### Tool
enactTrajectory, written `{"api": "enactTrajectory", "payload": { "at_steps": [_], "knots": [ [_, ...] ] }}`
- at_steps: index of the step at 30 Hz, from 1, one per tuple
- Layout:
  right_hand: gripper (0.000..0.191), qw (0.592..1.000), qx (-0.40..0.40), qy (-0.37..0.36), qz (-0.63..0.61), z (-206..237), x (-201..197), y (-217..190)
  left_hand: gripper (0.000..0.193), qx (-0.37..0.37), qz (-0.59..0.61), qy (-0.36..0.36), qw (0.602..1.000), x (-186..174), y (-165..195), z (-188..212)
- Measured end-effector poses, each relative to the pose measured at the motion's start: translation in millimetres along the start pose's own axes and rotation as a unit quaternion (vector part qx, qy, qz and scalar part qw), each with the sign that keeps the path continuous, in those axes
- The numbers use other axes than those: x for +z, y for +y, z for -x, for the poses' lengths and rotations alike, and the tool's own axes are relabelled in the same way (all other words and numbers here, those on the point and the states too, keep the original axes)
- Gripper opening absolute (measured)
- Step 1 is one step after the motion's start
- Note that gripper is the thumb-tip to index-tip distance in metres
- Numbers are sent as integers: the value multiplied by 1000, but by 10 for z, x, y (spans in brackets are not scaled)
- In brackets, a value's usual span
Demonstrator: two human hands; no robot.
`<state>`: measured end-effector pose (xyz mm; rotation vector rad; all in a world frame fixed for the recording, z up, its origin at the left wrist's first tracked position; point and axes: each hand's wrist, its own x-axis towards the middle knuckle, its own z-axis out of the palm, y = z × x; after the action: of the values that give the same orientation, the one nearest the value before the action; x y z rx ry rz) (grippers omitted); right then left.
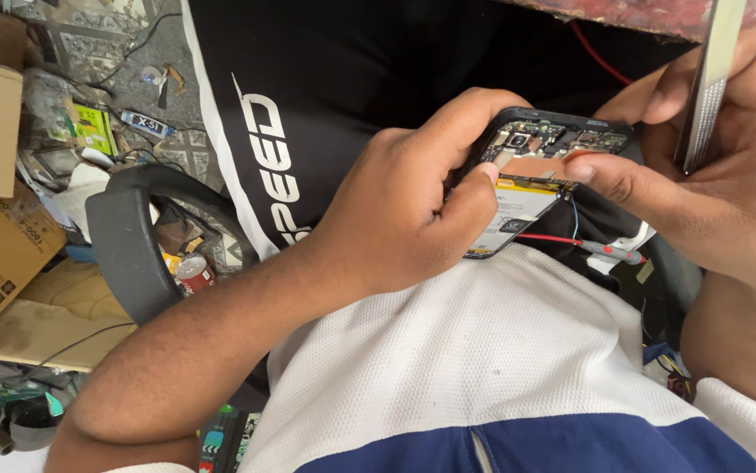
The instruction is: The person disassembles a smartphone, lifting out the motherboard with a metal pry tool and working on the board and battery contacts while holding the phone on their lap. They then reassemble the phone, press the back cover into place, and finish by using another smartphone.
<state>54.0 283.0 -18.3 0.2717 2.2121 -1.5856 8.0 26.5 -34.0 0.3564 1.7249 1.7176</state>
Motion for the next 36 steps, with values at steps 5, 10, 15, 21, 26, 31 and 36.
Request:
{"api": "enactTrajectory", "payload": {
  "at_steps": [5, 10, 15, 21, 26, 31, 36],
  "knots": [
    [49, 1000, -9, -11, 6, -7, -32, -10, 36, -47, 13, -31, 998, -19, 68, -44],
    [49, 999, -8, -18, 27, -6, -52, -28, 47, -50, -4, -54, 997, -47, 50, -27],
    [49, 999, -30, -27, 31, 19, -55, -68, 45, 26, -2, -48, 999, 10, 37, 18],
    [49, 1000, -11, -16, 18, -32, -39, -73, 41, -17, -19, -44, 999, 18, -4, -23],
    [51, 998, -36, -11, 58, 3, -43, -76, 39, 41, -9, -32, 999, 28, -9, -4],
    [51, 998, -36, -15, 57, -5, -28, -42, 34, -31, 14, -31, 999, -10, 27, -14],
    [52, 998, -35, -20, 52, -12, -14, -47, 32, -48, 9, -33, 998, -24, 59, -40]
  ]
}}
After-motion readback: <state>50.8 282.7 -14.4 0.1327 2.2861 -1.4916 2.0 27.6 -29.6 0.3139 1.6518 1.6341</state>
